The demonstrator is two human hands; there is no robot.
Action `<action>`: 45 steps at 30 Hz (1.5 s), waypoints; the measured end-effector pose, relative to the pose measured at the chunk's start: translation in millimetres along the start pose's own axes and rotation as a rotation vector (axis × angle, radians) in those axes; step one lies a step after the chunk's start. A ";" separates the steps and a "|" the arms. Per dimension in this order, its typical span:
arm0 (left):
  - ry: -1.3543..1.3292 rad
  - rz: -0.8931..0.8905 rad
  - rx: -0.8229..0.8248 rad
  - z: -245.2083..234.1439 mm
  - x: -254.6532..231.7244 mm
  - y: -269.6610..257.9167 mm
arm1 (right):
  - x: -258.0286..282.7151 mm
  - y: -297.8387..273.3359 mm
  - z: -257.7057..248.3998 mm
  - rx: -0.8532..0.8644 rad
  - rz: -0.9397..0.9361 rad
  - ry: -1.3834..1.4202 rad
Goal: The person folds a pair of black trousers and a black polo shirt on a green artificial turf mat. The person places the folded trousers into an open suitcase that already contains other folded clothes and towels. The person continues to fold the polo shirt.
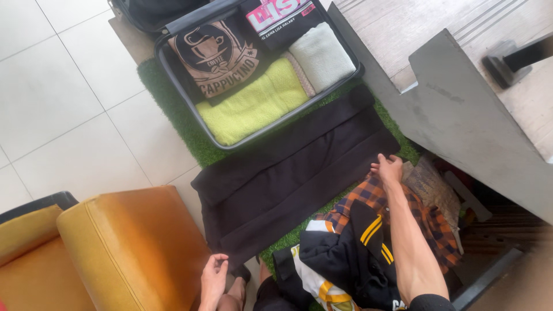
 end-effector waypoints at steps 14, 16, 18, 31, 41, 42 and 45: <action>0.440 0.923 -0.039 47.5 -241.1 48.0 | 16.7 -136.4 63.9 -0.373 -0.747 -0.768; 0.384 1.038 0.098 74.2 -287.1 61.0 | 18.2 -143.8 85.7 -0.250 -0.828 -0.778; 0.394 1.165 0.185 106.9 -323.0 82.0 | 22.5 -140.4 102.2 -0.190 -0.836 -0.837; 0.765 1.512 0.521 285.9 -404.1 233.5 | 57.8 -98.5 115.5 -0.107 -0.715 -0.851; 0.553 1.258 0.399 351.4 -435.4 295.9 | 18.6 -34.5 50.1 -0.704 -0.148 -0.106; 0.501 1.179 0.397 359.7 -438.3 303.4 | 16.4 -20.5 40.2 -0.724 -0.125 -0.150; 0.467 1.071 0.426 385.2 -448.1 323.7 | 6.0 11.8 20.3 -0.661 0.179 -0.145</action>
Point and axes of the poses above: each hand's wrist, its own y-axis towards the middle knuckle, its own z-axis out of the palm, x = y × z, the point moved 3 cm from there along y, towards the middle knuckle, and after that the axes turned 13 degrees about z, right-handed, at the moved point
